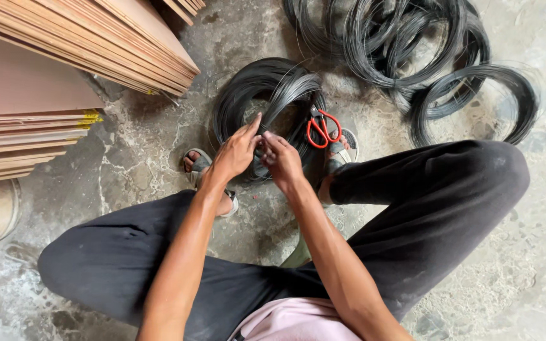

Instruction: The person sits on the floor and coils a long black wire into a circular bundle using both hands. A pair of red-handled scissors rests on the floor nearby, but the person uses only their hands to manipulate the wire.

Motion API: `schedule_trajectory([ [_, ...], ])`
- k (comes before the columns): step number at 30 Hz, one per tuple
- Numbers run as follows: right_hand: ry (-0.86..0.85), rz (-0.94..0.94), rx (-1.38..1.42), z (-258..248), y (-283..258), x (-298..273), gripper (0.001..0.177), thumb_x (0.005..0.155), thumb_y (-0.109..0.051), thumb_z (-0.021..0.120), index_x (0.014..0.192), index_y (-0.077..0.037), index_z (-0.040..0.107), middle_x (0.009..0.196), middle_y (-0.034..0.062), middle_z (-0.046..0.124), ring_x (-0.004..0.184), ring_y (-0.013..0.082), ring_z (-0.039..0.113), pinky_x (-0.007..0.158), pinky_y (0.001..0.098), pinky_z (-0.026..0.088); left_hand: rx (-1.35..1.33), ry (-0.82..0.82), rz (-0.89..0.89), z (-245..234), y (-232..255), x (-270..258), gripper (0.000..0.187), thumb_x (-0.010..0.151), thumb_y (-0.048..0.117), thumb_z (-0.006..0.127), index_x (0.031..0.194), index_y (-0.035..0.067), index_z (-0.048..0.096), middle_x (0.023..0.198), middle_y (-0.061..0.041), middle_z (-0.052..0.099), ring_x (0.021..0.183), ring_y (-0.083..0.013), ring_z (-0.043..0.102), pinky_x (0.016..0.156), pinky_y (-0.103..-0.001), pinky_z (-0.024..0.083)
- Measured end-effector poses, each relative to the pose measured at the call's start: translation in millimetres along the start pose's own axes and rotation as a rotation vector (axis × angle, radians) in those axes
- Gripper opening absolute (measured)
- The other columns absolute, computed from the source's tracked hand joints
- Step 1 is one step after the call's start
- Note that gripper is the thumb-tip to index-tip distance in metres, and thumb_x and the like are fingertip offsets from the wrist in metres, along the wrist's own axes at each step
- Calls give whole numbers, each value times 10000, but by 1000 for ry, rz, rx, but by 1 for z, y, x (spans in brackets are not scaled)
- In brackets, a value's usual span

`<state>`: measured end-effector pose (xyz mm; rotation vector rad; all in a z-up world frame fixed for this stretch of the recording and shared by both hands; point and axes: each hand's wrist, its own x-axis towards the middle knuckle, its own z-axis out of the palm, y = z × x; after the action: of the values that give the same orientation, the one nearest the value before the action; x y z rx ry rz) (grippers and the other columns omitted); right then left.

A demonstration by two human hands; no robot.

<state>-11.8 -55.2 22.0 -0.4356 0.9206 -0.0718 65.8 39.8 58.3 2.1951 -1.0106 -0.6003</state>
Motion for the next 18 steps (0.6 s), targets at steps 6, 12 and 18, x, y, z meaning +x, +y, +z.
schedule_trajectory([
  [6, -37, -328, -508, -14, -2, -2, 155, 759, -107, 703, 886, -34, 656, 635, 62, 580, 510, 75, 493, 472, 193, 408, -69, 44, 21, 6, -9, 3, 401, 941, 126, 425, 1321, -2, 408, 1308, -242, 442, 1173, -399, 450, 1010, -464, 336],
  [12, -30, -512, -1061, -29, -5, 16, 193, 799, -230, 688, 981, -170, 669, 772, 97, 674, 702, 207, 667, 612, 300, 513, -49, 94, -66, 22, -23, 7, 431, 914, 63, 449, 1335, -10, 389, 1126, -264, 571, 1041, -378, 562, 915, -451, 423],
  [18, -3, -1034, -1095, -31, 23, 26, 50, 769, -129, 675, 807, -148, 649, 666, 46, 586, 639, 228, 613, 575, 326, 495, 273, 378, -117, 43, -1, 5, 496, 839, 242, 598, 1217, -58, 487, 1035, -227, 619, 944, -344, 607, 793, -435, 469],
])
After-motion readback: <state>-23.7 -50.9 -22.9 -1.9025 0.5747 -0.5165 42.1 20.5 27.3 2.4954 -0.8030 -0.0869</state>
